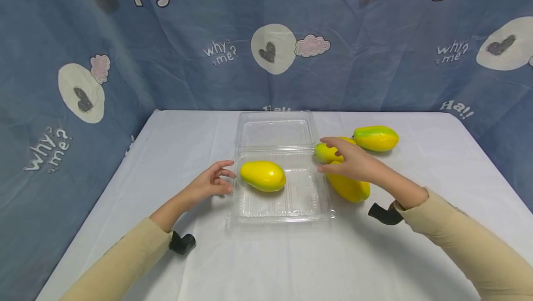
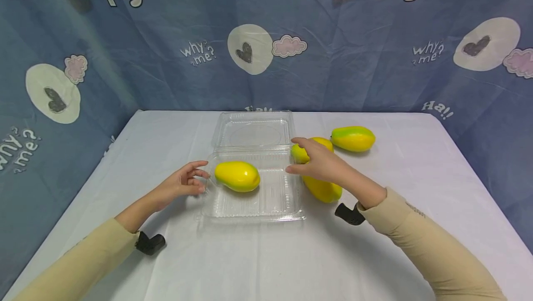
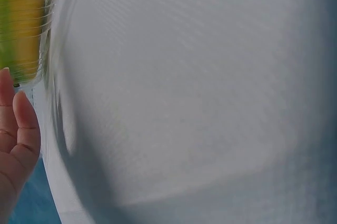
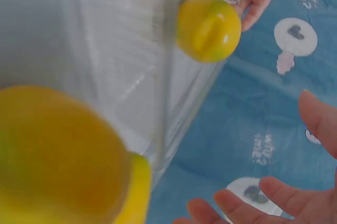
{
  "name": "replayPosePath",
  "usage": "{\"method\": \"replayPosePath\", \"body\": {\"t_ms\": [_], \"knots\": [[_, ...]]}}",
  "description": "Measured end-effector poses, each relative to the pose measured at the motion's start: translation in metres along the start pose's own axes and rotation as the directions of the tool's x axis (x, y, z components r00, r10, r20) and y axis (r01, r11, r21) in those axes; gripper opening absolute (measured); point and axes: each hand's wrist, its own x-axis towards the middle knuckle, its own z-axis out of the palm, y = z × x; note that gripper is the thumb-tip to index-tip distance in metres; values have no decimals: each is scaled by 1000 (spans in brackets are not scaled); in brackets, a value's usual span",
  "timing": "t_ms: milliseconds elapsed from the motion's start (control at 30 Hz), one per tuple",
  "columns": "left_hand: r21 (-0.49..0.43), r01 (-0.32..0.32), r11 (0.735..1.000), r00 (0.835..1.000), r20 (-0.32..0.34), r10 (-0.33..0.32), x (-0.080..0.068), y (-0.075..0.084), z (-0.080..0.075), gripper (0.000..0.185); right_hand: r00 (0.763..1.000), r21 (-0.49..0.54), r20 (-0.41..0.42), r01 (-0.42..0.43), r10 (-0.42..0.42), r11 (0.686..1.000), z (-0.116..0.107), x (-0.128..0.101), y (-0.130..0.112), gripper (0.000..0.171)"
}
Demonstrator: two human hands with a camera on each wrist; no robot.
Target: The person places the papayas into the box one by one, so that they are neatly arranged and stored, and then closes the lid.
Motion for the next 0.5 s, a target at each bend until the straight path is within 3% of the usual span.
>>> {"method": "replayPosePath", "body": {"t_ms": [500], "knots": [[-23,-12,1000,1000,10,12,-1,-1,0,72,999,16,-24,-33,34,999,3,-24,42,76]]}}
